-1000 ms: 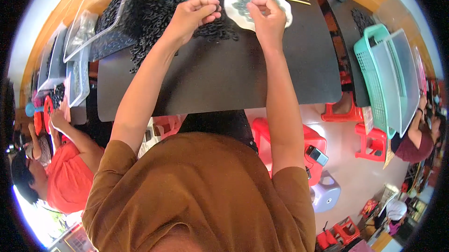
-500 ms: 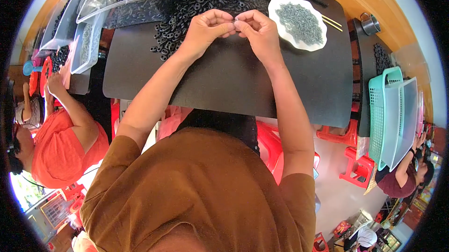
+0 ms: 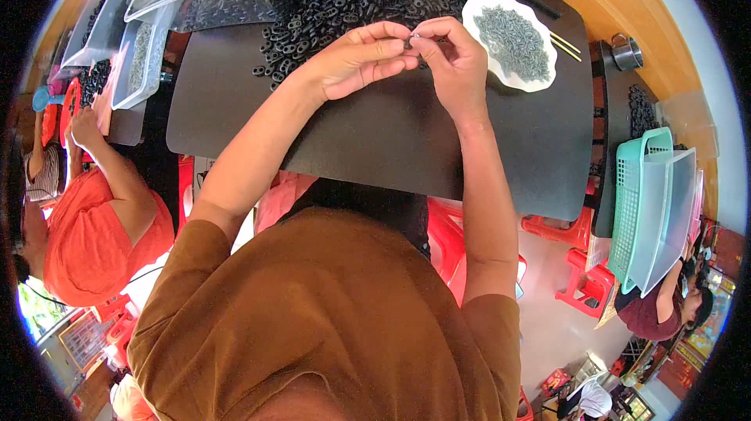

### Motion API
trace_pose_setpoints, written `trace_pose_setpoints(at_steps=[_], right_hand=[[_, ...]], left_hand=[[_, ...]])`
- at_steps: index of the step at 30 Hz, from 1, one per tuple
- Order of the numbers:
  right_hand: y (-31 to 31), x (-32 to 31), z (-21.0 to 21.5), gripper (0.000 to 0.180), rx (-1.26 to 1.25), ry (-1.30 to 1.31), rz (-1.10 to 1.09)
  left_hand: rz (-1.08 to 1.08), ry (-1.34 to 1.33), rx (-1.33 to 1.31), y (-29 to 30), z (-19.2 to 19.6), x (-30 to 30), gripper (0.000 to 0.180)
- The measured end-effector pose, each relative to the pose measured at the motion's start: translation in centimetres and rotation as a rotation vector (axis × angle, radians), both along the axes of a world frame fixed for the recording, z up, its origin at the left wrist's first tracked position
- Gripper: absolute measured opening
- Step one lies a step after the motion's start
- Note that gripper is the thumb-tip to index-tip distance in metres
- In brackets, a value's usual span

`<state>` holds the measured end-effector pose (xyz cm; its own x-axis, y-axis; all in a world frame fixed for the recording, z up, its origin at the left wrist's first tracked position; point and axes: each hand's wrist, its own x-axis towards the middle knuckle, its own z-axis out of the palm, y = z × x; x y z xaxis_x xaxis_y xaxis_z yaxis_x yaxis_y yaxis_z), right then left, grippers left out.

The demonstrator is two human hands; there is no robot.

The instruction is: The person assembles small plastic components by hand, taking plastic pieces from the table, picking up metal pins from a plate, and inserting the pins into the plastic pieces.

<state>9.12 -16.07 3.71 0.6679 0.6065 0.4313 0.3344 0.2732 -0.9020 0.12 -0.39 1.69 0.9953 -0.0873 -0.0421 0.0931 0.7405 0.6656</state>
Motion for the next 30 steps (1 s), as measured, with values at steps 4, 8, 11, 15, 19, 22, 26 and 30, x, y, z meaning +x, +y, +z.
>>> trace_pose_setpoints(at_steps=[4,8,11,15,19,22,26,30], right_hand=[[-0.1,-0.4,0.3,0.006,-0.082,-0.121,-0.011],[-0.4,-0.6,0.5,0.004,-0.171,-0.049,-0.063],[-0.6,-0.6,0.4,0.006,-0.307,-0.12,-0.119],[-0.3,-0.8,0.4,0.006,-0.346,-0.238,-0.115],[-0.2,-1.0,0.6,0.006,-0.379,-0.311,-0.117],[-0.3,-1.0,0.5,0.006,-0.378,-0.326,-0.124],[-0.3,-1.1,0.5,0.007,-0.373,-0.34,-0.127],[-0.2,-1.1,0.5,0.008,-0.373,-0.336,-0.128]], left_hand=[[-0.037,0.014,-0.066,0.4,-0.6,-0.1,0.022],[0.118,0.0,0.041,0.2,-0.2,-0.1,0.026],[0.22,0.029,0.161,0.0,0.2,-0.2,0.026],[0.288,0.026,0.278,0.0,0.3,-0.3,0.024],[0.3,0.02,0.358,0.1,0.0,-0.3,0.022],[0.302,0.003,0.375,0.0,0.0,-0.3,0.023],[0.318,-0.022,0.416,0.0,-0.1,-0.2,0.022],[0.331,-0.047,0.459,0.0,-0.2,-0.2,0.021]])
